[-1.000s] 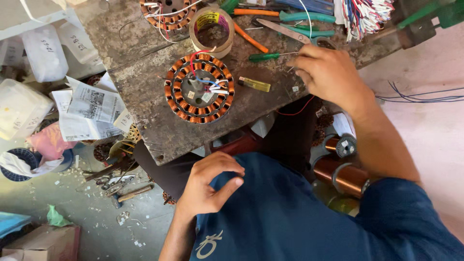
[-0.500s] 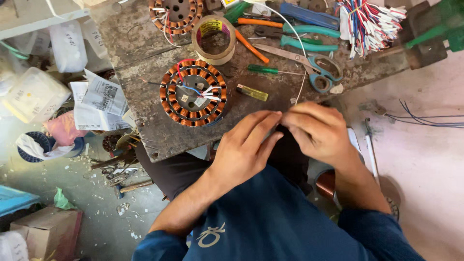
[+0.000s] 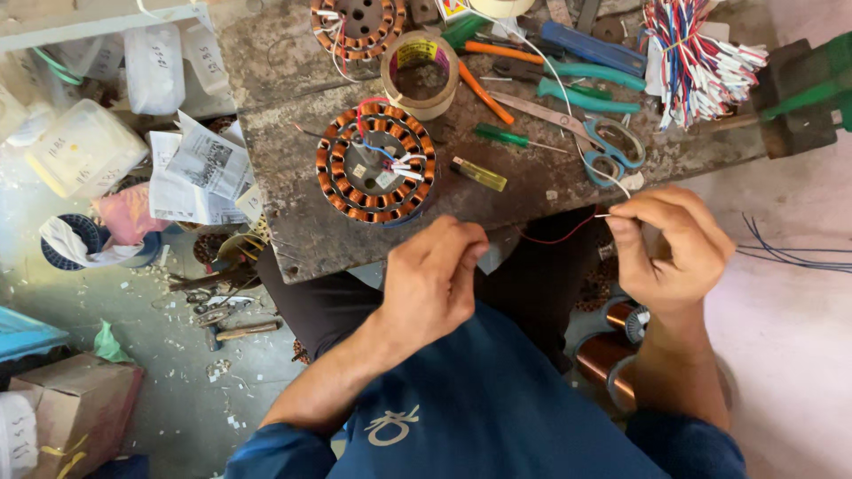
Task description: The person sits on the floor and works on a motor stator, using pliers to strip wire ends and a soldering iron to solder connections. They use scissors to cut wires and a screwdriver to adjust components within the stator slots.
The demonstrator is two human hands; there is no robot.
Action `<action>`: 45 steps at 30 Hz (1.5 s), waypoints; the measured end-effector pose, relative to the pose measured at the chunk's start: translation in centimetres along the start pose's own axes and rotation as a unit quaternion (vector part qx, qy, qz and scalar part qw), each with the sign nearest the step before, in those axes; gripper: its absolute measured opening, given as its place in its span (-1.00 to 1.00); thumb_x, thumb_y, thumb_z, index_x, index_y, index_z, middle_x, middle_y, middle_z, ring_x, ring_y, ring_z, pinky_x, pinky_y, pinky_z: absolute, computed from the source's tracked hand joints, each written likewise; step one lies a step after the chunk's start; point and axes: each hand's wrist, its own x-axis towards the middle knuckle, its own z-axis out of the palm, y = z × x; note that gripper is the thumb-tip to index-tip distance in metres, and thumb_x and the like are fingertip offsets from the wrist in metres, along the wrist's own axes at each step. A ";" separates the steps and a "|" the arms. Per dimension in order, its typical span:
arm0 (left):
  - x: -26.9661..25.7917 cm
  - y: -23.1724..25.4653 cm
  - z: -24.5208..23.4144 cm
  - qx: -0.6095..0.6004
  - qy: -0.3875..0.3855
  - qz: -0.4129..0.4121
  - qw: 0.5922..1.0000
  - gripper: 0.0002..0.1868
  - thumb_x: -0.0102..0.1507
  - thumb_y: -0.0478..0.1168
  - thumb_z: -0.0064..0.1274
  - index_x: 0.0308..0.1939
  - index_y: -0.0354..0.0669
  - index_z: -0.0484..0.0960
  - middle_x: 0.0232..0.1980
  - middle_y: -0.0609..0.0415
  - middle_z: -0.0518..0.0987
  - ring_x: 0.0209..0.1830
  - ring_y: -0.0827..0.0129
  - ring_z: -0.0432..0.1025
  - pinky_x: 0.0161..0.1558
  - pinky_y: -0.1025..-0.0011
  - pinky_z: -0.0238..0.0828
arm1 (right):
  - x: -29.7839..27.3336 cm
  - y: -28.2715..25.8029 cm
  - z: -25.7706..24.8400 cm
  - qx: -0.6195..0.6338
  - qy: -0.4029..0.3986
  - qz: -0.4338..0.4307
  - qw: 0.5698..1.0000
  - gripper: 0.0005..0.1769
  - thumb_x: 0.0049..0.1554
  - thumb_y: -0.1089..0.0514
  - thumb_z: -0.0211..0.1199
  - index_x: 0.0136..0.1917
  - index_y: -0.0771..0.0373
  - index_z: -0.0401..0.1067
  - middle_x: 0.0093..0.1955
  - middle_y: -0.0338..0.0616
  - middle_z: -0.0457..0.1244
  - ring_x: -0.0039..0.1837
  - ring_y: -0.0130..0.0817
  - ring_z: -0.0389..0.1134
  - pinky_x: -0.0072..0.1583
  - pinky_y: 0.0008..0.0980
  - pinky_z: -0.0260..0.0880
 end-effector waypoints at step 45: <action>4.0 -0.2 1.4 -0.114 -0.015 -0.028 0.993 -0.90 0.37 -0.38 0.17 -0.05 -0.23 0.60 -0.13 0.05 0.58 -0.24 0.30 0.52 -0.21 0.44 0.46 | 1.7 7.9 1.3 -0.157 -0.193 0.106 0.963 -0.64 0.11 0.32 0.40 0.19 0.31 0.49 0.17 0.05 0.25 0.28 0.08 0.29 0.27 -0.06 0.33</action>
